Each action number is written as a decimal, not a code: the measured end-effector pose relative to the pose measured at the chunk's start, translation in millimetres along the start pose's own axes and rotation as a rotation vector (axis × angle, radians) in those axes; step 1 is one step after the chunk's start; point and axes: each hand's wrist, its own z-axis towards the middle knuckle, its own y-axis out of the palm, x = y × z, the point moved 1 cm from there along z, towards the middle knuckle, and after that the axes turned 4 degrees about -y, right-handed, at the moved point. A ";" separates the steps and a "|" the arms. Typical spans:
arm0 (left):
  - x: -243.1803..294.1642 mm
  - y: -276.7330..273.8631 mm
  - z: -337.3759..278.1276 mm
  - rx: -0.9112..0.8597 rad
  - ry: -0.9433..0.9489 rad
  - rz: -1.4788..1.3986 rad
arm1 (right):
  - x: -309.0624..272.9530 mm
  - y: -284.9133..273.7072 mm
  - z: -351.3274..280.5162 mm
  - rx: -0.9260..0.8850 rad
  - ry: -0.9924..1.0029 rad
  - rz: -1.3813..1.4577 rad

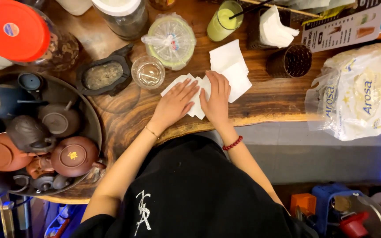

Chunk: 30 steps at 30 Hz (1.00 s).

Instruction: Folding and arranging paper napkins neatly on a counter for customer use.

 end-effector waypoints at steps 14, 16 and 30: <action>-15.7 2.6 -58.5 0.094 -0.312 -0.022 | -81.2 75.4 68.9 -0.108 -0.199 0.144; -16.3 -4.3 -62.0 0.153 -0.252 0.064 | -81.6 75.0 73.6 -0.140 -0.139 0.155; -52.5 -128.0 -57.6 0.553 -0.660 0.359 | -117.3 39.2 113.4 -0.089 -0.230 0.158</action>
